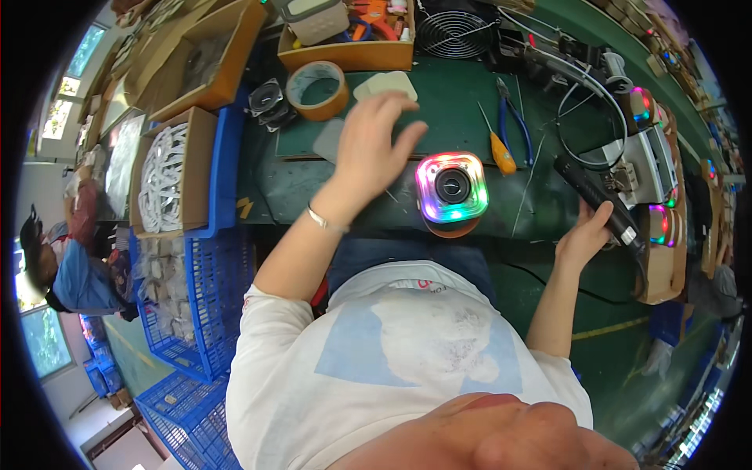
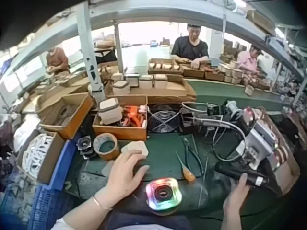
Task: Assembling a small cubic electronic device with LED lights using a soldering iron and electric screwdriver.
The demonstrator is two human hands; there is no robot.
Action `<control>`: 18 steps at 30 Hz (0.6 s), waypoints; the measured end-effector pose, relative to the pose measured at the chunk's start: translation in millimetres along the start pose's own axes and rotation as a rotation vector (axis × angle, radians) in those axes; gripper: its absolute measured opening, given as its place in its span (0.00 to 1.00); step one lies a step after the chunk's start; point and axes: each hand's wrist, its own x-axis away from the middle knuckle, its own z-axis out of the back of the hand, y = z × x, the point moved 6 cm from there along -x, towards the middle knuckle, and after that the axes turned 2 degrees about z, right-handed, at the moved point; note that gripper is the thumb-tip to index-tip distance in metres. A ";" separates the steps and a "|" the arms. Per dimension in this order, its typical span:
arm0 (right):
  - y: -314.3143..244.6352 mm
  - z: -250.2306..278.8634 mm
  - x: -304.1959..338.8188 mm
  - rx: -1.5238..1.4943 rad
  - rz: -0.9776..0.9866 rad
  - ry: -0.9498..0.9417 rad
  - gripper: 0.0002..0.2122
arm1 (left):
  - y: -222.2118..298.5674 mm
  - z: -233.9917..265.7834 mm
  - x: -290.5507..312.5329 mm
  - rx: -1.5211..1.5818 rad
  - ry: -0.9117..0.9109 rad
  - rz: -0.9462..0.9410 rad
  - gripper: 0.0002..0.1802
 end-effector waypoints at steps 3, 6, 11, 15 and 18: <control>22.4 6.2 12.2 -0.087 -0.391 -0.142 0.20 | -26.1 4.4 -21.8 -0.284 0.043 -0.058 0.21; 26.6 -10.6 25.6 -0.115 -0.612 -0.384 0.20 | -35.2 -11.9 -29.0 -0.453 -0.087 -0.083 0.28; 19.8 -47.4 31.9 -0.073 -0.405 -0.576 0.14 | -22.5 -3.9 -31.5 -0.428 -0.126 -0.010 0.28; 40.6 -55.2 15.0 -0.093 -0.339 -0.427 0.12 | 41.8 6.5 -12.2 -0.341 -0.064 -0.021 0.24; 41.0 -58.1 17.5 -0.053 -0.359 -0.442 0.11 | 85.2 0.9 21.8 -0.191 -0.234 -0.102 0.22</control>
